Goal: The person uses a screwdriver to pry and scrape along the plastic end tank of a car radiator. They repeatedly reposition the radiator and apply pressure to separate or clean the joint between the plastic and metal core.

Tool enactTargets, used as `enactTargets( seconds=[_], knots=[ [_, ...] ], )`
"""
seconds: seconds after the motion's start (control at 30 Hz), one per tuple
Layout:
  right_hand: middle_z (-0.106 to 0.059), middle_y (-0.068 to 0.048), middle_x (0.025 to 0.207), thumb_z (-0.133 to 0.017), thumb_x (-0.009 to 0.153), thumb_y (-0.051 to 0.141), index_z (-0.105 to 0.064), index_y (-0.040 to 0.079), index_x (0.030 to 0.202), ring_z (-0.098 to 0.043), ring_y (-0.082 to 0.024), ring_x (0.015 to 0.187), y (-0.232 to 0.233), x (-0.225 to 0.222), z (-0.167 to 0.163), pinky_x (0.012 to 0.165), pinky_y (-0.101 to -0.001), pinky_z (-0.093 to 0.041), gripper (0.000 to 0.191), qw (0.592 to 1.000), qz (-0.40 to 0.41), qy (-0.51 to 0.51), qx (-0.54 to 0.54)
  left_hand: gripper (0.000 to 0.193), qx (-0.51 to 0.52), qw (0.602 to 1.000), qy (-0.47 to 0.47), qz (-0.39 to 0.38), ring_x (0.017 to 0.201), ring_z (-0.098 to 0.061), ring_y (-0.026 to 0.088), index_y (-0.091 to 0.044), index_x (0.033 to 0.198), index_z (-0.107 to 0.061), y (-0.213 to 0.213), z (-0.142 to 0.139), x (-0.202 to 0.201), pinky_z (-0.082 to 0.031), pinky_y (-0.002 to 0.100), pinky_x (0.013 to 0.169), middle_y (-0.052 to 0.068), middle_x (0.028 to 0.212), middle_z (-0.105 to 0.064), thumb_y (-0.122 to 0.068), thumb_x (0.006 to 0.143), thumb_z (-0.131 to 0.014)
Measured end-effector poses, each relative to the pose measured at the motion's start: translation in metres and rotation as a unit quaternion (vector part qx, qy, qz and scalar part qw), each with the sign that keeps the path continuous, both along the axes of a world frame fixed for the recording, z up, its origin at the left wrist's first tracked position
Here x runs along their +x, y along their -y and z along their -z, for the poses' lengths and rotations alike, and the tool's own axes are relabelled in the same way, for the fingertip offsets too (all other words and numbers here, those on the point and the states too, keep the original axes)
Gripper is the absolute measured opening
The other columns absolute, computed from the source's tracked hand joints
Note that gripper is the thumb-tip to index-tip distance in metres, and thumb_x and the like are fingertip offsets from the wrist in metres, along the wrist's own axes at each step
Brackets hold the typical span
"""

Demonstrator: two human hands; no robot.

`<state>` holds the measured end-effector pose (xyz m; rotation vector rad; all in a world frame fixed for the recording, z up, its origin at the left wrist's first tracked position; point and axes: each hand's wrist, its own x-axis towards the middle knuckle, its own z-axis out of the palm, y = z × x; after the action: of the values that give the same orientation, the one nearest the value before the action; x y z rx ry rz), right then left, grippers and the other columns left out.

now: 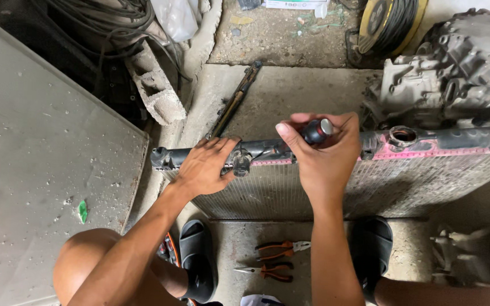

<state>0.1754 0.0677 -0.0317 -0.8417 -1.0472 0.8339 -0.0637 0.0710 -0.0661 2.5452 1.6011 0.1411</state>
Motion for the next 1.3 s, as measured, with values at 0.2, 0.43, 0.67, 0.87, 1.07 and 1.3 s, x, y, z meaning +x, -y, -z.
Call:
enactTargets(
  seconds=[0.2,0.43,0.67,0.87,1.07,1.3],
  knots=[
    [-0.069,-0.014,0.090,-0.074,0.095,-0.005,-0.042,0.005,0.102,-0.077,-0.021,0.082,-0.004,-0.008,0.013,0.077,-0.0352,-0.067,0.034,0.993,-0.062,-0.100,-0.028,0.077,0.008,1.000,0.004,0.007,0.124,-0.055,0.043,-0.004,0.140,-0.044,0.003,0.001,0.001,-0.039,0.052,0.108,0.023,0.128,-0.061,-0.035,0.077,-0.076],
    [-0.065,-0.012,0.073,-0.061,0.100,-0.008,-0.039,0.006,0.104,-0.074,-0.024,0.067,-0.010,-0.002,0.029,0.071,-0.0388,-0.065,0.026,0.993,-0.013,-0.117,0.000,0.079,-0.003,1.000,-0.008,0.011,0.127,-0.050,0.046,-0.003,0.143,-0.038,0.006,0.005,-0.003,-0.035,0.054,0.111,0.026,0.136,-0.055,-0.036,0.081,-0.074],
    [-0.066,-0.012,0.066,-0.063,0.098,-0.002,-0.045,0.006,0.096,-0.072,-0.023,0.059,-0.009,0.000,0.022,0.059,-0.0354,-0.061,0.020,0.989,0.003,-0.126,-0.080,0.070,-0.121,0.990,-0.067,0.027,0.127,-0.051,0.040,-0.002,0.136,-0.038,0.017,-0.026,0.004,-0.041,0.050,0.107,0.023,0.131,-0.053,-0.034,0.085,-0.072],
    [-0.053,-0.004,0.060,-0.074,0.098,0.007,-0.050,0.005,0.091,-0.051,-0.012,0.047,0.000,-0.045,0.013,0.040,-0.0285,-0.038,0.026,0.994,0.017,0.000,-0.104,0.062,-0.133,0.986,-0.097,-0.015,0.098,-0.069,0.041,-0.005,0.130,-0.042,0.025,-0.031,-0.001,-0.055,0.051,0.084,0.020,0.121,-0.063,-0.037,0.086,-0.072],
    [-0.045,-0.002,0.059,-0.060,0.099,0.006,-0.053,0.006,0.088,-0.040,-0.011,0.044,0.003,-0.019,-0.004,0.038,-0.0291,-0.033,0.013,0.979,-0.061,-0.187,-0.062,0.068,-0.104,0.992,-0.055,0.037,0.094,-0.068,0.043,-0.002,0.130,-0.041,0.006,-0.022,-0.007,-0.054,0.054,0.082,0.022,0.115,-0.063,-0.035,0.081,-0.076],
    [-0.039,-0.005,0.057,-0.052,0.111,0.021,-0.044,0.006,0.086,-0.033,-0.011,0.042,0.023,0.002,-0.015,0.039,-0.0278,-0.029,0.030,0.975,-0.058,-0.214,0.019,0.087,-0.160,0.982,0.068,0.078,0.124,-0.055,0.037,-0.010,0.148,-0.034,0.014,-0.041,-0.011,-0.045,0.047,0.107,0.019,0.137,-0.052,-0.020,0.073,-0.076]
  ],
)
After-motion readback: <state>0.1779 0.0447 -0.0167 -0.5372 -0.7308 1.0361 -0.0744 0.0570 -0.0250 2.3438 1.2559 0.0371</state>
